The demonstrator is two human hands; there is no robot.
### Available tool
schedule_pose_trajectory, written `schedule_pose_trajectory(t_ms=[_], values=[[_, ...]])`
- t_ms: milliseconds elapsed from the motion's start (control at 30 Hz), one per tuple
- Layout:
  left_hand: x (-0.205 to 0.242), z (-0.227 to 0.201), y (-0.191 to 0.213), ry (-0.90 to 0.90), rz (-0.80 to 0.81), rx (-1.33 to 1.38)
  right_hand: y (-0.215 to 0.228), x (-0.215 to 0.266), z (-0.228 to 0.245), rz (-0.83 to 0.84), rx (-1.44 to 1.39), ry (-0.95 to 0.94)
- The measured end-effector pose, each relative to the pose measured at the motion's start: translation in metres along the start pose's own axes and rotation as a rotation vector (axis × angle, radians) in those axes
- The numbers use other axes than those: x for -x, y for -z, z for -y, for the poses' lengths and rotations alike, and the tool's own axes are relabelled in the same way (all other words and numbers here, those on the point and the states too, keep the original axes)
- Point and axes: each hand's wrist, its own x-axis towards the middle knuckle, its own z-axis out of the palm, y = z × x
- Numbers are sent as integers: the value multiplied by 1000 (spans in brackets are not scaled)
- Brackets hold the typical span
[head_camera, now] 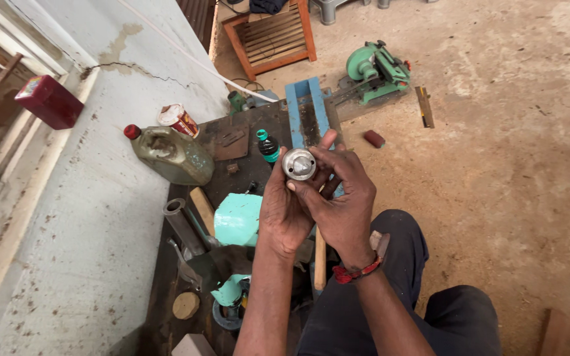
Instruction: The person cleans a metal object with a brush and then applies oil to it from a bottle.
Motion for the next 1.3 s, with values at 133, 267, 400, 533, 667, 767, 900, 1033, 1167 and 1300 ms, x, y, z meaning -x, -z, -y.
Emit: schedule_pose_trajectory(t_ms=[133,267,400,533,667,767,900,1033,1167,1300], values=[[3,-3,1,19,34,42,-7,3,2,-13,-6,-87],[2,-5,5,17,5,62,-8,2,5,-6,-20,-113],[2,-6,8,60,37,110,-6,2,11,-10,63,-75],[3,-2,9,64,125,130,-5,2,11,-11,121,-54],[0,2,8,62,79,194,-3,4,7,-5,91,-79],[0,8,10,35,68,161,-2,4,3,5,61,-110],[-3,10,15,48,88,161,-1,5,0,13,38,-127],[-3,11,19,38,87,120,-1,6,-1,24,68,-149],[-2,12,19,36,57,152,-1,7,-1,46,102,-178],[-1,13,19,47,59,152,0,9,-3,38,119,-74]])
